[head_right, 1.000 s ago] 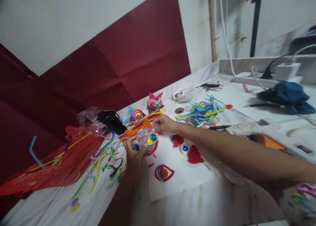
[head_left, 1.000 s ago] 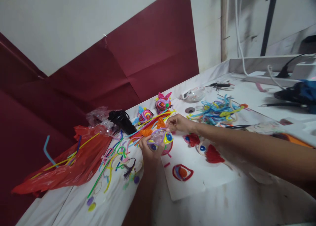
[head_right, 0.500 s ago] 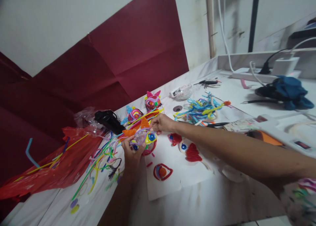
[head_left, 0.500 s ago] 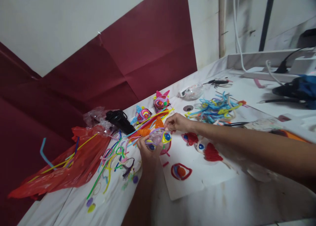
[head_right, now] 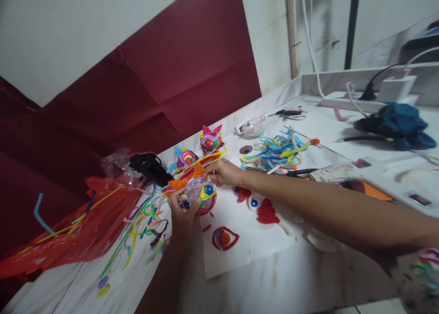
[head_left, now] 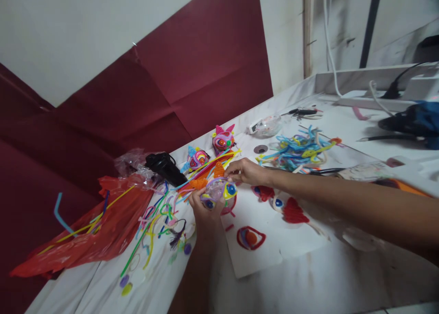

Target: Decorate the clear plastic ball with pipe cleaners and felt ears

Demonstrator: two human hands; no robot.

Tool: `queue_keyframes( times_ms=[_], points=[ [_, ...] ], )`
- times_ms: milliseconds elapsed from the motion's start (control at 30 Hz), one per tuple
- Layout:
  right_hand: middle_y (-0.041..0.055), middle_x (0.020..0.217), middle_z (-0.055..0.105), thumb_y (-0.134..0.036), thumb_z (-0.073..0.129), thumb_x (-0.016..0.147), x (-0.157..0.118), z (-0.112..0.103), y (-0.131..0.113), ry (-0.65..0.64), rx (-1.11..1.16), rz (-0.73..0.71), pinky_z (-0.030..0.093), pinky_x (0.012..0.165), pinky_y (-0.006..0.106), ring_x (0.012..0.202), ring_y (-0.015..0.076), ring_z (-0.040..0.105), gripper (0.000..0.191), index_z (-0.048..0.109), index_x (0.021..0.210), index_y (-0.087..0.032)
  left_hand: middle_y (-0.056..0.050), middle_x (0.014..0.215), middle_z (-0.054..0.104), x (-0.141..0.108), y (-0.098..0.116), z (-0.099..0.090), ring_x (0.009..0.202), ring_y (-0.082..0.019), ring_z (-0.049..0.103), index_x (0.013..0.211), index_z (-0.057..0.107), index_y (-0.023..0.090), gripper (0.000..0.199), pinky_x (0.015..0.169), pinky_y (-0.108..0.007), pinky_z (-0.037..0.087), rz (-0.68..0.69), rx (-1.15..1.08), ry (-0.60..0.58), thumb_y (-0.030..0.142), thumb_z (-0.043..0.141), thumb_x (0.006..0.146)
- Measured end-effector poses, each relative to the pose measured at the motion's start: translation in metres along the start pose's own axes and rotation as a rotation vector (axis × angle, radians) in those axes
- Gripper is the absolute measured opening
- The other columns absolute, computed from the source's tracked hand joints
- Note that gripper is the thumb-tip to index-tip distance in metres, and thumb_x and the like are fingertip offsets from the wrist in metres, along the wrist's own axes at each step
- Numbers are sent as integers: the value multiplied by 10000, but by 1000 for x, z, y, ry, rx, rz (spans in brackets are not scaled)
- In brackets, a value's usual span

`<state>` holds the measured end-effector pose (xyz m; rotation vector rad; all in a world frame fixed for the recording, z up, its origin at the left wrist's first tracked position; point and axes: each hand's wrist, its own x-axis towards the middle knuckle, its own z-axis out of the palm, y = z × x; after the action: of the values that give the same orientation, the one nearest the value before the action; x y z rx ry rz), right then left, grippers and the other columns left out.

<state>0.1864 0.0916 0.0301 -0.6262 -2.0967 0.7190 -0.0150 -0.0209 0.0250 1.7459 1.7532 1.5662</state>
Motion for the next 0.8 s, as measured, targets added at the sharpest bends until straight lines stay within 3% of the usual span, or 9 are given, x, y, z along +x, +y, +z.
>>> queue_keyframes(
  times_ms=[233, 433, 600, 800],
  points=[
    [55, 850, 744, -152, 693, 838, -1, -1, -5, 0, -45, -75, 465, 698, 252, 750, 153, 655, 119, 767, 931, -153, -70, 1162, 496, 0, -7, -2, 1160, -291, 521, 1092, 575, 232, 509, 1022, -520, 426, 12, 21, -17, 401, 766, 651],
    [32, 798, 718, -124, 662, 814, -2, 0, -7, 2, 42, -13, 461, 637, 230, 667, 129, 626, 119, 750, 892, -144, -68, 1181, 495, 1, -11, -3, 1162, -286, 528, 1117, 579, 234, 519, 1019, -509, 436, 7, 27, -45, 408, 771, 667],
    [11, 738, 676, -113, 629, 779, 3, -3, -3, -78, 137, 71, 461, 578, 213, 602, 116, 602, 148, 737, 876, -139, -70, 1187, 492, 1, -10, -2, 1172, -288, 521, 1111, 576, 233, 513, 1022, -516, 431, -7, 26, -35, 415, 762, 669],
    [7, 745, 684, -68, 619, 735, 8, -9, -4, -140, 66, 42, 452, 577, 201, 616, 111, 606, 192, 746, 860, -140, -57, 1170, 486, 2, -13, -2, 1147, -277, 537, 1111, 578, 246, 516, 989, -500, 458, 7, 11, -38, 405, 774, 660]
  ],
)
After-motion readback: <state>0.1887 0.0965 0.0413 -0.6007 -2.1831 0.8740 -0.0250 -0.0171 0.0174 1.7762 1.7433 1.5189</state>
